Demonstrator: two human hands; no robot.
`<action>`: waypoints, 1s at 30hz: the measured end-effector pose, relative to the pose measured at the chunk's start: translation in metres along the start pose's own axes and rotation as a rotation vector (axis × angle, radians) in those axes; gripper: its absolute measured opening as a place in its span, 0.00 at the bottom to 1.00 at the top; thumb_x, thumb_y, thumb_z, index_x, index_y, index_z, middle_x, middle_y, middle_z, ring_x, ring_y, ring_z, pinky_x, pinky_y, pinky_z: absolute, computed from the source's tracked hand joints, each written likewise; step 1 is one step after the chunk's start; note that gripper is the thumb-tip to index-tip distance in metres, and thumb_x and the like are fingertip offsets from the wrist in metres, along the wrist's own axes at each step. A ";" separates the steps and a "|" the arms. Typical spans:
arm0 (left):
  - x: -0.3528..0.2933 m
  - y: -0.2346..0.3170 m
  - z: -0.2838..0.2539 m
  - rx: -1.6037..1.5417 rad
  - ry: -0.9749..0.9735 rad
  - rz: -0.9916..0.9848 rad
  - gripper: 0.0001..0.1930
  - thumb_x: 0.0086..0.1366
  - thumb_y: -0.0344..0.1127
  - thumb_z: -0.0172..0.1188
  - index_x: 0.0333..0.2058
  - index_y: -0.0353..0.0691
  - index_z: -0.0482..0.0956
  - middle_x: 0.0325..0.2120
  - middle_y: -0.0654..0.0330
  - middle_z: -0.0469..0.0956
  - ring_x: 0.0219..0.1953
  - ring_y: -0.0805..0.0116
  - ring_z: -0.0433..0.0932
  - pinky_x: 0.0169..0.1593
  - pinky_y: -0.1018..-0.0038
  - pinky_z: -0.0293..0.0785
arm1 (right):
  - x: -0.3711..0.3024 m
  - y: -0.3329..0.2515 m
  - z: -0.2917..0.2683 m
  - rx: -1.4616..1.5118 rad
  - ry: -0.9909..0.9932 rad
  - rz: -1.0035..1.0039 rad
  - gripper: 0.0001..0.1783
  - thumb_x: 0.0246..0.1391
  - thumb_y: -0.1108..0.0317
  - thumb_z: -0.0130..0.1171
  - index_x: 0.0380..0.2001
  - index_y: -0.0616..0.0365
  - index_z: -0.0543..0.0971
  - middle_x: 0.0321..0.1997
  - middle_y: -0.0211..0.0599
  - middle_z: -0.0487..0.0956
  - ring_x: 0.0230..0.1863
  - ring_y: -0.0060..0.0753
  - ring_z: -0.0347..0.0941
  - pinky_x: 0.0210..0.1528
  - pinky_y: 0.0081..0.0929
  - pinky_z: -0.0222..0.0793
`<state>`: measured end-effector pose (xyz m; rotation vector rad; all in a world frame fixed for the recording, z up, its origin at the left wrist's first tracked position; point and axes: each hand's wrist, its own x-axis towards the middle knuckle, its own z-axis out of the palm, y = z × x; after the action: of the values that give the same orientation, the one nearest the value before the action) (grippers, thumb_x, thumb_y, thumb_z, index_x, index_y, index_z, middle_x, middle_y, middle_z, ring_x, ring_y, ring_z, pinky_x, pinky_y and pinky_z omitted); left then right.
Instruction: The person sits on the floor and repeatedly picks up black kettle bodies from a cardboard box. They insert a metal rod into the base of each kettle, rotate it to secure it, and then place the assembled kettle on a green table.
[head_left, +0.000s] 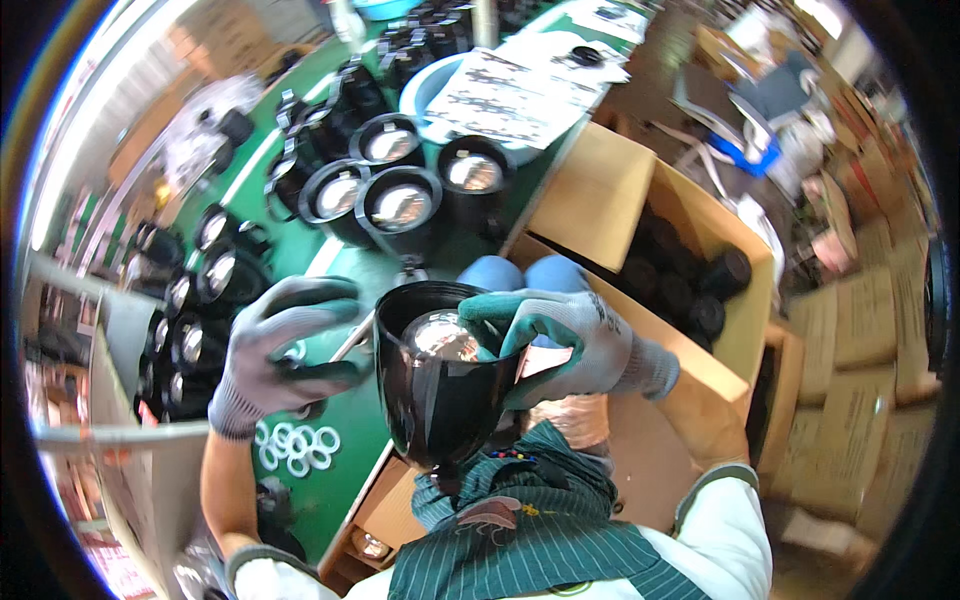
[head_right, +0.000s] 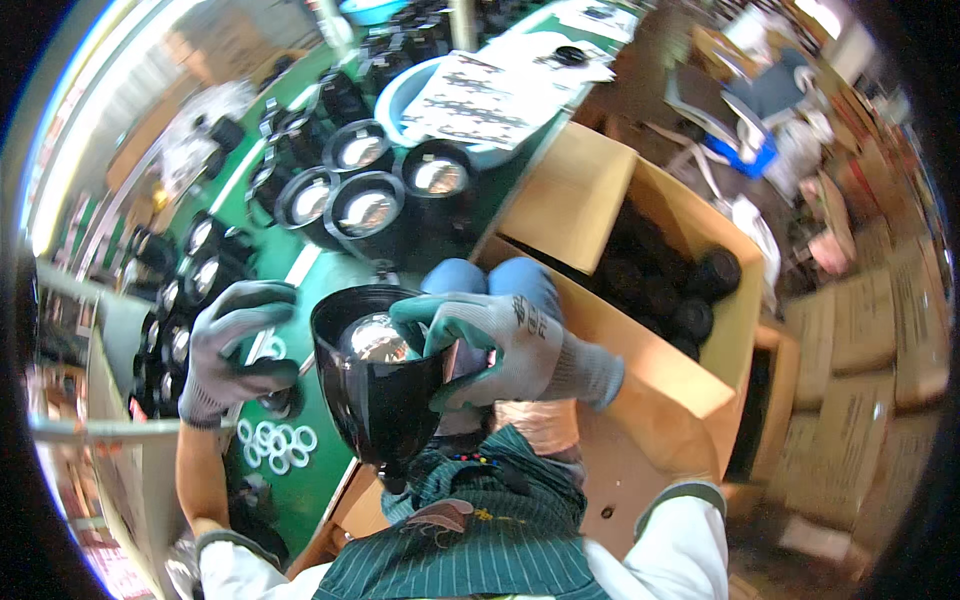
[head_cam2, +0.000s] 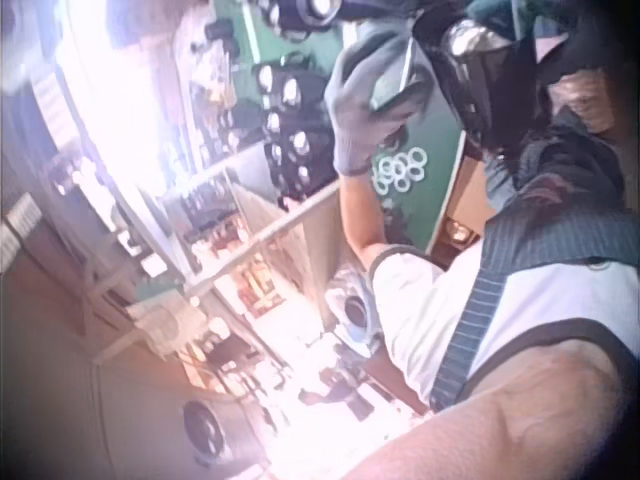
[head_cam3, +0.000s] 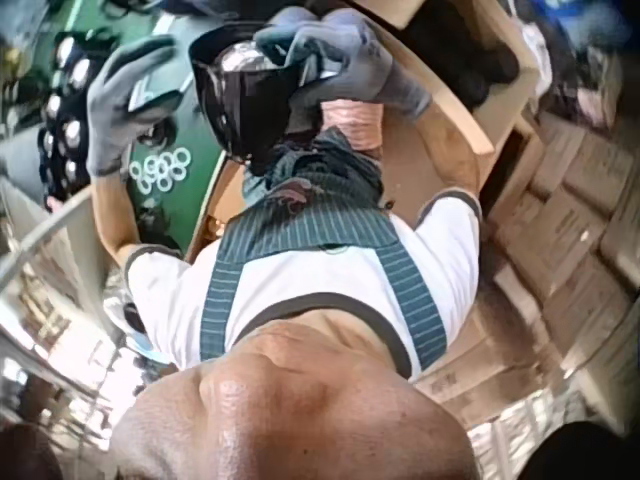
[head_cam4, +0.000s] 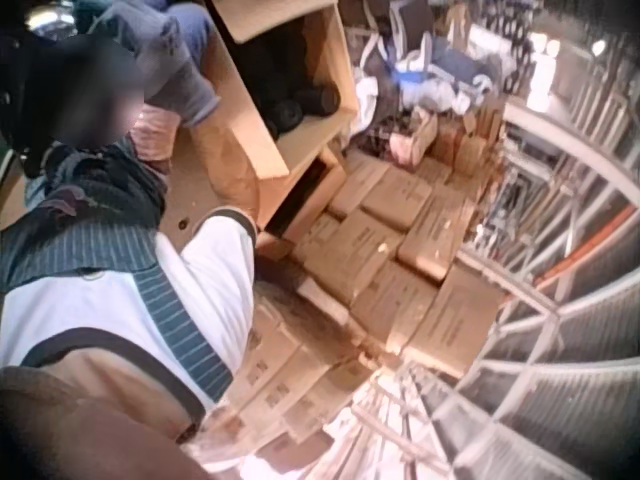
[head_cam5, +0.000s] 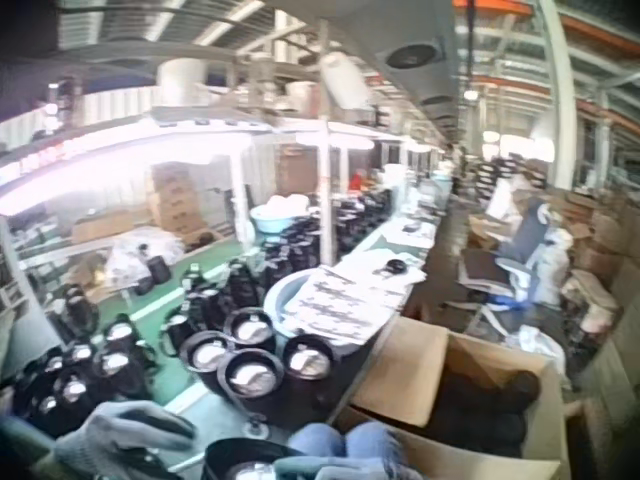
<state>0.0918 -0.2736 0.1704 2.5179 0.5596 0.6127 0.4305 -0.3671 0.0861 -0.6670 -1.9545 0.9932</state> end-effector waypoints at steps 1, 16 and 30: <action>0.000 0.000 0.016 0.064 0.078 -0.026 0.32 0.43 0.29 0.78 0.53 0.40 0.83 0.52 0.46 0.82 0.52 0.49 0.84 0.56 0.60 0.79 | -0.029 -0.005 0.001 -0.005 0.133 0.052 0.29 0.41 0.69 0.81 0.45 0.62 0.77 0.68 0.54 0.74 0.65 0.44 0.75 0.64 0.39 0.71; -0.012 -0.052 0.202 -0.251 0.120 -0.586 0.25 0.69 0.31 0.58 0.62 0.26 0.72 0.58 0.46 0.78 0.56 0.57 0.80 0.59 0.64 0.79 | -0.135 -0.011 0.040 0.388 0.682 0.435 0.17 0.51 0.67 0.76 0.40 0.62 0.82 0.64 0.49 0.75 0.55 0.32 0.80 0.56 0.30 0.77; -0.018 -0.092 0.255 -0.359 -0.025 -0.898 0.23 0.70 0.34 0.57 0.61 0.27 0.73 0.56 0.48 0.79 0.54 0.58 0.81 0.58 0.64 0.80 | -0.298 0.328 -0.145 -0.401 0.116 1.546 0.55 0.56 0.33 0.61 0.71 0.68 0.63 0.64 0.65 0.74 0.67 0.58 0.72 0.68 0.42 0.68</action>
<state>0.1833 -0.2991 -0.0843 1.6835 1.3151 0.2884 0.7368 -0.3499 -0.2645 -2.5589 -1.2734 1.2737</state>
